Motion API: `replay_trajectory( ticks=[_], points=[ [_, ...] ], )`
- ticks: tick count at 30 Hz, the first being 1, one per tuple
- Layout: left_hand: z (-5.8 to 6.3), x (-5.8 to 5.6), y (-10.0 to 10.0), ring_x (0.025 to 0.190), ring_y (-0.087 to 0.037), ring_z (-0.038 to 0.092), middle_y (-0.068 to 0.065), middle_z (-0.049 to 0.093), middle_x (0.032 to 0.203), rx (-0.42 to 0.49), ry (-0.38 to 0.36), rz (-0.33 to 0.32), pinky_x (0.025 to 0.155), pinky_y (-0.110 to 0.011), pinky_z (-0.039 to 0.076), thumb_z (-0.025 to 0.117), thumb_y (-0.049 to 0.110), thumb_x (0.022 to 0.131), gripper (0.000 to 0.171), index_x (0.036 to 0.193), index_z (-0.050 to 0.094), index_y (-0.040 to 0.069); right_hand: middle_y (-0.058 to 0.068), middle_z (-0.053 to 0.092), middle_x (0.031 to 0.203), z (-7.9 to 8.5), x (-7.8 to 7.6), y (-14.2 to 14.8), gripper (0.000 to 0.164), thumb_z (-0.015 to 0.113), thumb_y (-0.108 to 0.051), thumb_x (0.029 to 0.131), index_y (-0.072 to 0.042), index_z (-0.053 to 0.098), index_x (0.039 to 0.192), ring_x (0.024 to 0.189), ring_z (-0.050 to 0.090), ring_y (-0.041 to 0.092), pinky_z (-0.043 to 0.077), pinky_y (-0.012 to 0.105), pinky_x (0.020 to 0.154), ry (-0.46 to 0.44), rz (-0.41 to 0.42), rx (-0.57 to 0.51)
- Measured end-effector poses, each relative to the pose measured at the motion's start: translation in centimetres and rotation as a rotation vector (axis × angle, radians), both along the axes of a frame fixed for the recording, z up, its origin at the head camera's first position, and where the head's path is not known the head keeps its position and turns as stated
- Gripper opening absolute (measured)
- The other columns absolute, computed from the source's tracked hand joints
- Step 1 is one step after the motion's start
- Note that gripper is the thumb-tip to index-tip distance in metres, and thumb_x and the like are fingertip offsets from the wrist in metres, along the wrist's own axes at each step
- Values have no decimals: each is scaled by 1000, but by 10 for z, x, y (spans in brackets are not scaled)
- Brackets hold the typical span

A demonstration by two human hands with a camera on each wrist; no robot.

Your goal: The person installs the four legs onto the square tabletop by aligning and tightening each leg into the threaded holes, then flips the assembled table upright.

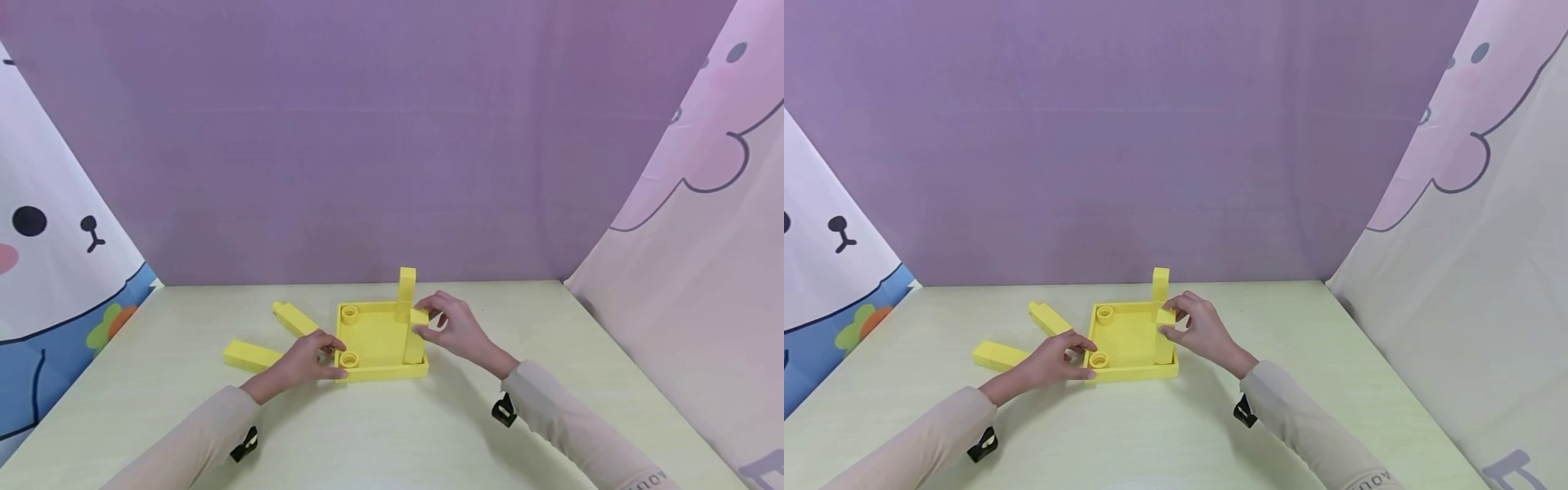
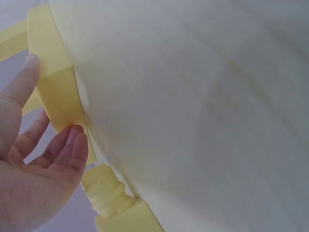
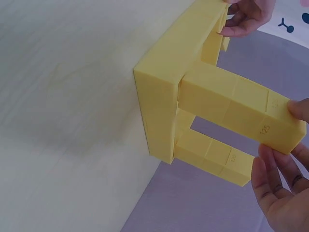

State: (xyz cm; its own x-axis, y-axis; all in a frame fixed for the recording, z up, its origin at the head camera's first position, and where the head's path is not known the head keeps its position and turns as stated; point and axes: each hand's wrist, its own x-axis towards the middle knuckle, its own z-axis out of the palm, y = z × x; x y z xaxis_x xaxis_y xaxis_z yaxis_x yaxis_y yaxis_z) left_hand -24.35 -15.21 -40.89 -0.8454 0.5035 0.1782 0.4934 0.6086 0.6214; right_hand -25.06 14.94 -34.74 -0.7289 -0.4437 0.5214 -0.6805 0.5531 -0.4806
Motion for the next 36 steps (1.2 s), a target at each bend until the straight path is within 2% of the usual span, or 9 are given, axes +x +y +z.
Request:
replay_trajectory(
  ticks=[5,11,19,28,36],
  points=[
    [0,0,0,93,-21,54,-5,55,99,-1,3,4,74,-33,47,75,32,74,44,106,63,6,4,62,91,2,-1,0,31,77,-15,73,-6,64,100,77,59,17,53,38,61,-21,7,-7],
    [0,-1,0,93,-20,54,-4,55,99,-8,-7,14,75,-32,48,75,33,73,45,107,63,6,3,63,95,2,-1,1,33,77,-16,73,-7,63,101,81,58,17,53,39,64,-61,8,-14],
    [0,-1,0,92,-20,52,-4,56,99,-15,4,11,72,-28,45,75,33,73,45,106,63,5,4,64,92,0,2,-3,30,77,-14,73,-6,64,99,77,60,18,52,28,58,-3,-13,-28],
    [2,-1,1,93,-20,53,-4,56,99,-27,3,20,75,-32,46,75,33,73,45,106,63,6,4,63,88,-2,4,-4,28,77,-14,72,-7,66,97,76,61,17,49,24,56,4,-67,-46],
    [8,-1,0,97,-26,56,-7,57,103,-45,-4,-10,83,-40,48,74,33,75,46,108,62,4,4,63,89,0,2,-3,28,77,-14,72,-7,66,97,77,62,20,50,24,57,-13,-50,-65]
  ],
)
